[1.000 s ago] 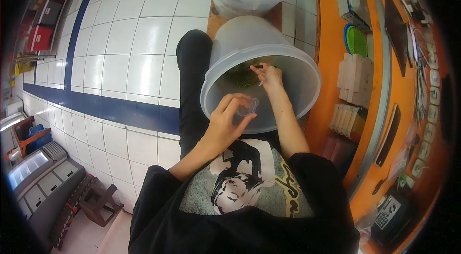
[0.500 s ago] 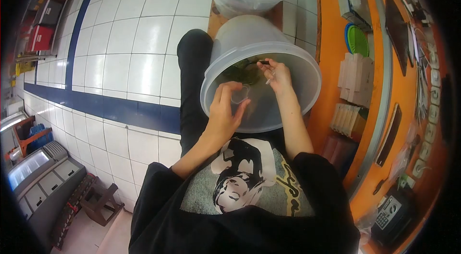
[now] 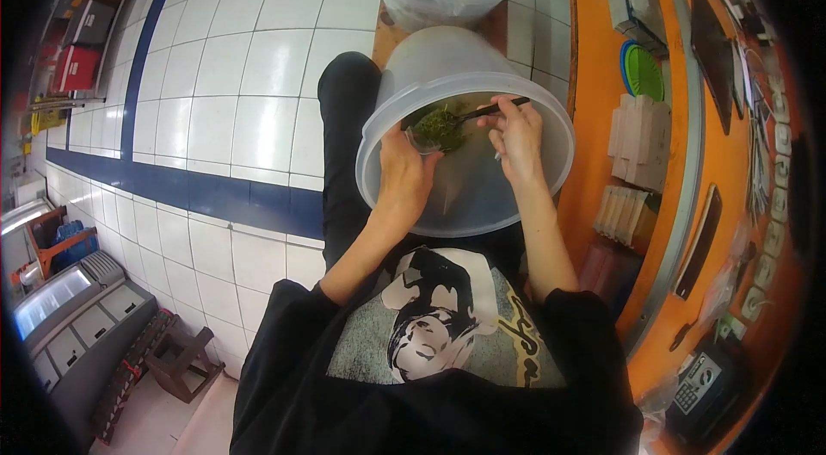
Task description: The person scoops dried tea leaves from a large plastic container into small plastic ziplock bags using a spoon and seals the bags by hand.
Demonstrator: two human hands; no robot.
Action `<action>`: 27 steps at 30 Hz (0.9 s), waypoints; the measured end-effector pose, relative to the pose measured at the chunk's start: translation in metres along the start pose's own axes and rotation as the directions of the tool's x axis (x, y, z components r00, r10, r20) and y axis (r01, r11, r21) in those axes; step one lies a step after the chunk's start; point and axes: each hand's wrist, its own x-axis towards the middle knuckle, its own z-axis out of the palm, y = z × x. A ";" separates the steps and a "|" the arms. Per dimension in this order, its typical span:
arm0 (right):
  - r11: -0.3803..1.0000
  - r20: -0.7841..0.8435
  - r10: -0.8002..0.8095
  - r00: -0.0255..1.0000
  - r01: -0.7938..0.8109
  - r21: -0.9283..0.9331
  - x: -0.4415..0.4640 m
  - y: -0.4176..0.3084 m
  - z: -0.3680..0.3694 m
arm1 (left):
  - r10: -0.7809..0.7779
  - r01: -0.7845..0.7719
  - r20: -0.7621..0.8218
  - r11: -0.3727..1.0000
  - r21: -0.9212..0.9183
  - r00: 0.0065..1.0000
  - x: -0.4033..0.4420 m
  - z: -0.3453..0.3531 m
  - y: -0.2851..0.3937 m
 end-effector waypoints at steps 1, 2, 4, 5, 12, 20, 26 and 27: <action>0.997 -0.011 -0.044 0.999 0.043 -0.062 -0.003 -0.001 0.002 | -0.003 0.003 -0.007 1.000 -0.001 1.000 0.000 0.000 0.000; 0.997 -0.011 -0.043 0.999 0.042 -0.060 -0.006 0.000 0.003 | -0.006 0.006 -0.014 1.000 -0.003 1.000 0.001 0.001 0.000; 0.962 0.120 -0.206 0.971 0.224 -0.159 -0.014 0.001 0.006 | 0.009 -0.009 0.001 1.000 -0.009 1.000 0.004 -0.001 0.004; 0.962 0.118 -0.206 0.971 0.223 -0.158 -0.019 0.004 0.009 | 0.023 -0.023 0.016 1.000 -0.018 1.000 0.005 -0.001 0.006; 0.377 0.534 -0.698 0.476 0.879 -0.291 -0.055 -0.021 0.003 | -0.021 0.019 -0.046 0.999 -0.046 0.999 0.005 0.000 0.002; 0.458 0.441 -0.369 0.818 0.573 -0.679 -0.055 -0.004 -0.010 | 0.230 -0.308 -0.284 0.911 -0.273 0.931 0.005 0.004 0.015; 0.589 0.620 -0.311 0.720 0.658 -0.469 -0.075 -0.005 0.007 | 0.270 -0.291 -0.168 0.949 -0.120 0.948 0.005 0.000 0.011; 0.589 0.620 -0.312 0.720 0.658 -0.468 -0.075 -0.009 0.007 | 0.270 -0.292 -0.167 0.949 -0.120 0.948 0.005 -0.001 0.011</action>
